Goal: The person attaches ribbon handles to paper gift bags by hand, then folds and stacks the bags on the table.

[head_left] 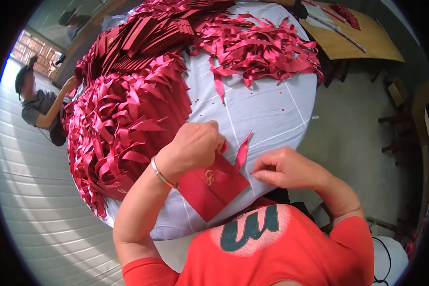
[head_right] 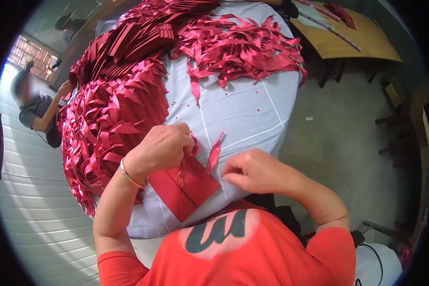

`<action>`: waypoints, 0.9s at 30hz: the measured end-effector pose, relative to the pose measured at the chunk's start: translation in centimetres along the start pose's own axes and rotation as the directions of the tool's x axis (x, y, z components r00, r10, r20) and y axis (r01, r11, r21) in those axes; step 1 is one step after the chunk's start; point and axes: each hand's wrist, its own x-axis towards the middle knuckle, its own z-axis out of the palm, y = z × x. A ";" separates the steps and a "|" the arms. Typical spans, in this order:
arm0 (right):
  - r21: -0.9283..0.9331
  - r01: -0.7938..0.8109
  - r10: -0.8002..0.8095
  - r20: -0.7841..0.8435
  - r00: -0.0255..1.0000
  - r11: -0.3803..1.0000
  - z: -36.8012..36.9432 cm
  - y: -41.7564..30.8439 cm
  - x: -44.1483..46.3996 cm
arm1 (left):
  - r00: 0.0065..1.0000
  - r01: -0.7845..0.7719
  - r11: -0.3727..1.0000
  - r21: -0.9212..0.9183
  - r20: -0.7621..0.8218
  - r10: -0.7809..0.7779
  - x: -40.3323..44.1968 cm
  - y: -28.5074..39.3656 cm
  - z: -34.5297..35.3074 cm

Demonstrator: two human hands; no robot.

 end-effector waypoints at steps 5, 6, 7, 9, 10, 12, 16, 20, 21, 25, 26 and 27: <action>-0.347 0.185 -0.288 -0.274 0.918 0.920 -1.6 0.8 2.8 | 0.951 0.123 0.992 -0.009 -0.286 -0.120 -2.7 -0.2 2.7; -0.446 0.273 -0.392 -0.201 0.898 0.853 -1.6 1.4 4.1 | 0.864 0.139 0.990 -0.008 -0.488 -0.125 -3.5 -0.1 3.4; -0.437 0.274 -0.390 -0.202 0.898 0.857 -1.3 1.6 5.4 | 0.847 0.167 0.984 -0.056 -0.503 -0.173 -4.4 0.3 3.8; -0.510 0.497 -0.609 -0.070 0.790 0.702 -0.6 1.7 7.9 | 0.775 0.215 0.976 0.031 -0.614 -0.151 -5.6 0.7 5.4; -0.514 0.521 -0.615 -0.016 0.789 0.682 -0.1 2.0 9.0 | 0.772 0.267 0.964 0.010 -0.601 -0.208 -6.2 1.1 6.2; -0.579 0.529 -0.633 0.028 0.774 0.621 0.4 2.6 10.9 | 0.759 0.275 0.949 -0.152 -0.572 -0.311 -6.8 1.6 7.8; -0.680 0.551 -0.618 0.181 0.765 0.483 -0.9 2.6 12.6 | 0.750 0.194 0.956 -0.218 -0.596 -0.288 -6.6 1.5 9.7; -0.792 0.412 -0.491 0.165 0.856 0.451 -2.7 2.1 10.9 | 0.740 0.154 0.961 -0.228 -0.618 -0.265 -6.5 1.2 10.4; -0.777 0.399 -0.518 0.112 0.848 0.486 -2.8 2.5 10.3 | 0.736 0.162 0.968 -0.193 -0.630 -0.249 -6.4 1.1 10.7; -0.692 0.404 -0.586 -0.034 0.810 0.599 -3.6 2.6 7.9 | 0.735 0.184 0.981 -0.062 -0.654 -0.179 -6.0 1.1 11.1; -0.650 0.403 -0.574 -0.063 0.816 0.644 -3.9 2.9 7.3 | 0.731 0.183 0.981 -0.070 -0.657 -0.183 -6.0 1.1 11.2; -0.605 0.403 -0.562 -0.091 0.822 0.687 -4.0 3.0 6.9 | 0.725 0.182 0.981 -0.067 -0.664 -0.180 -5.9 1.0 11.3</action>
